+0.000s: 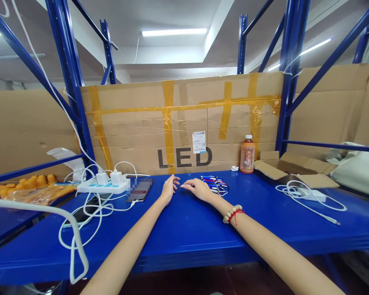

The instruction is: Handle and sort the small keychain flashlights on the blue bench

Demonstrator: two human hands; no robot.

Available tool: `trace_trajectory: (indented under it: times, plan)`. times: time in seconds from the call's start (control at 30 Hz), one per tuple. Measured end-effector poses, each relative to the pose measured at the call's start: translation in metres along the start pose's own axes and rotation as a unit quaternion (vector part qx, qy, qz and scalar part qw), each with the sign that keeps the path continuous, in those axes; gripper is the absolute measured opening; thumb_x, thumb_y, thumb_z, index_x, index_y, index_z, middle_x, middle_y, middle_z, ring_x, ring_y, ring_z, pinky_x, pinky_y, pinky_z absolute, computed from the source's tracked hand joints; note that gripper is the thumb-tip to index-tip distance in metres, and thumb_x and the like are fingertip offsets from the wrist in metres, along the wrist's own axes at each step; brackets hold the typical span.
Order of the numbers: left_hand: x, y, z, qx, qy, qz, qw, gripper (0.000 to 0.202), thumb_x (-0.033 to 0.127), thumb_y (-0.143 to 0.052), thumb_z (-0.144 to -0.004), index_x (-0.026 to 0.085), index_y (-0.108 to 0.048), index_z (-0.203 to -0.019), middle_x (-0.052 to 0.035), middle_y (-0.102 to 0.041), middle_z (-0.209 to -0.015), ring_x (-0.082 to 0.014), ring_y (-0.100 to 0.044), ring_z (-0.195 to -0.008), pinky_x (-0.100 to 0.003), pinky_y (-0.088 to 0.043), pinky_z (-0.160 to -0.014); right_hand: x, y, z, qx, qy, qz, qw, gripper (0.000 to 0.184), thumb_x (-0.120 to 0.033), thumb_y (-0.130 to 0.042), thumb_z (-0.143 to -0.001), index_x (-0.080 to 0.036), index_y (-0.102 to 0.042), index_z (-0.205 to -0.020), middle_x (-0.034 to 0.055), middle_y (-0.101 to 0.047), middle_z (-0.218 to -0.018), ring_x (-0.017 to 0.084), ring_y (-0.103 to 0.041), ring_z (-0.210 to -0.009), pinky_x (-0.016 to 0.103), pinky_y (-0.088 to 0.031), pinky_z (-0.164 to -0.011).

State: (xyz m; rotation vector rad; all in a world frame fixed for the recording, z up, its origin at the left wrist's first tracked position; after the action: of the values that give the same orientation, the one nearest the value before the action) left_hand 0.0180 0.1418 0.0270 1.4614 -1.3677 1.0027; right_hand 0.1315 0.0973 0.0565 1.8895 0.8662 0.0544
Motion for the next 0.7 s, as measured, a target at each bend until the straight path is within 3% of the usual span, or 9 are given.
trace_trajectory:
  times: [0.23,0.57,0.7]
  plan:
    - [-0.0044,0.0011,-0.0016,0.008,0.011,0.008,1.0,0.038,0.041,-0.034,-0.078,0.013,-0.059,-0.076,-0.0016,-0.054,-0.065,-0.0065,-0.042,-0.045,-0.017,-0.028,-0.038,0.0001,-0.0014,0.0003,-0.005,-0.006,0.019,1.0,0.034,-0.048,-0.04,-0.084,-0.027,-0.066,-0.087,0.0003,-0.068,-0.085,0.017,-0.058,-0.082,0.026,-0.039,-0.066]
    - [-0.0025,0.0014,0.0009,0.012,0.013,0.004,1.0,0.037,0.039,-0.034,-0.078,0.012,-0.059,-0.076,-0.0029,-0.054,-0.066,-0.0065,-0.041,-0.045,-0.017,-0.027,-0.038,0.0062,-0.0011,-0.0016,0.007,-0.011,0.04,0.999,0.033,-0.049,-0.041,-0.083,-0.027,-0.066,-0.086,-0.0016,-0.067,-0.091,0.018,-0.055,-0.085,0.026,-0.037,-0.069]
    - [-0.0029,0.0007,0.0003,0.005,0.009,0.011,1.0,0.037,0.039,-0.034,-0.078,0.012,-0.059,-0.076,-0.0027,-0.054,-0.066,-0.0066,-0.041,-0.045,-0.017,-0.027,-0.038,0.0032,-0.0063,-0.0017,-0.017,0.001,0.038,0.999,0.03,-0.047,-0.043,-0.083,-0.028,-0.066,-0.089,-0.0012,-0.068,-0.089,0.018,-0.056,-0.086,0.025,-0.038,-0.067]
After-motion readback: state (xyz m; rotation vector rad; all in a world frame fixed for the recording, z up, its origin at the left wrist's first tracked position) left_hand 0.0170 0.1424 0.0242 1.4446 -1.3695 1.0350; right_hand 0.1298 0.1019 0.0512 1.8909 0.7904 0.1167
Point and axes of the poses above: each hand's wrist, its own z-axis away from the middle knuckle, its own y-axis out of the back of the hand, x = y × z, the point moved 10 cm from there along -z, towards the middle knuckle
